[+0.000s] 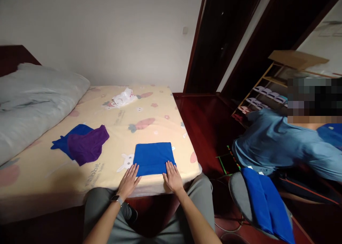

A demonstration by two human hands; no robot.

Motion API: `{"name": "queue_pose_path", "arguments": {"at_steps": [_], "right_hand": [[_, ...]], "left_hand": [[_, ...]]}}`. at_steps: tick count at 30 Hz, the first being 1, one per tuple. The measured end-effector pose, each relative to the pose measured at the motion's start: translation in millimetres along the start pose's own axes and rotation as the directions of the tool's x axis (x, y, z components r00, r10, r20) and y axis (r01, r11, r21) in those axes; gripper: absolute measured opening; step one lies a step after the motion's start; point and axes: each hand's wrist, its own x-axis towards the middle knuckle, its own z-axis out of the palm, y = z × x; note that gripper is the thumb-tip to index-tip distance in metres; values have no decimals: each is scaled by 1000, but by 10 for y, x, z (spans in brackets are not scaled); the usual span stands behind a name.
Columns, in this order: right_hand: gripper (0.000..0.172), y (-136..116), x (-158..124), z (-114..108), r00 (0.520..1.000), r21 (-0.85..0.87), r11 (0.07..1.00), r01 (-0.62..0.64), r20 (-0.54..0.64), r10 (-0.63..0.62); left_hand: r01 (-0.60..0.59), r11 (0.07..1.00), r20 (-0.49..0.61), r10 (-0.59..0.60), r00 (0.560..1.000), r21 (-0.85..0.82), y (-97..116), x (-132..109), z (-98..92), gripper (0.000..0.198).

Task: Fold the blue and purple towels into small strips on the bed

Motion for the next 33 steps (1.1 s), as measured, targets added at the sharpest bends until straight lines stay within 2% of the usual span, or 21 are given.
{"name": "queue_pose_path", "arguments": {"at_steps": [5, 11, 15, 19, 23, 27, 30, 33], "right_hand": [[65, 117, -36, -114, 1000, -23, 1000, -13, 11, 13], [66, 274, -51, -340, 1000, -25, 999, 31, -3, -31], [60, 381, 27, -351, 998, 32, 998, 48, 30, -49], [56, 487, 104, -306, 999, 100, 995, 21, 31, -24], [48, 544, 108, -345, 1000, 210, 978, -1, 21, -3], [41, 554, 4, -509, 999, 245, 970, 7, 29, -14], [39, 550, -148, -621, 994, 239, 970, 37, 93, -61], [38, 536, -300, -624, 987, 272, 962, 16, 147, -58]], "left_hand": [[-55, 998, 28, 55, 998, 5, -96, -6, -101, 65], [-53, 998, -36, 53, 998, -21, -190, -83, -218, 51], [-60, 993, 23, 62, 998, -98, -221, -40, -223, 50], [32, 979, 37, -26, 999, -200, -284, 60, -205, 54], [69, 961, 7, -69, 998, -268, -320, 81, -190, 42], [47, 968, -24, -54, 998, -246, -304, -33, -219, 39], [17, 979, -22, -22, 1000, -203, -264, -178, -239, 38], [-1, 979, -3, 0, 1000, -202, -209, -295, -225, 38]]}}
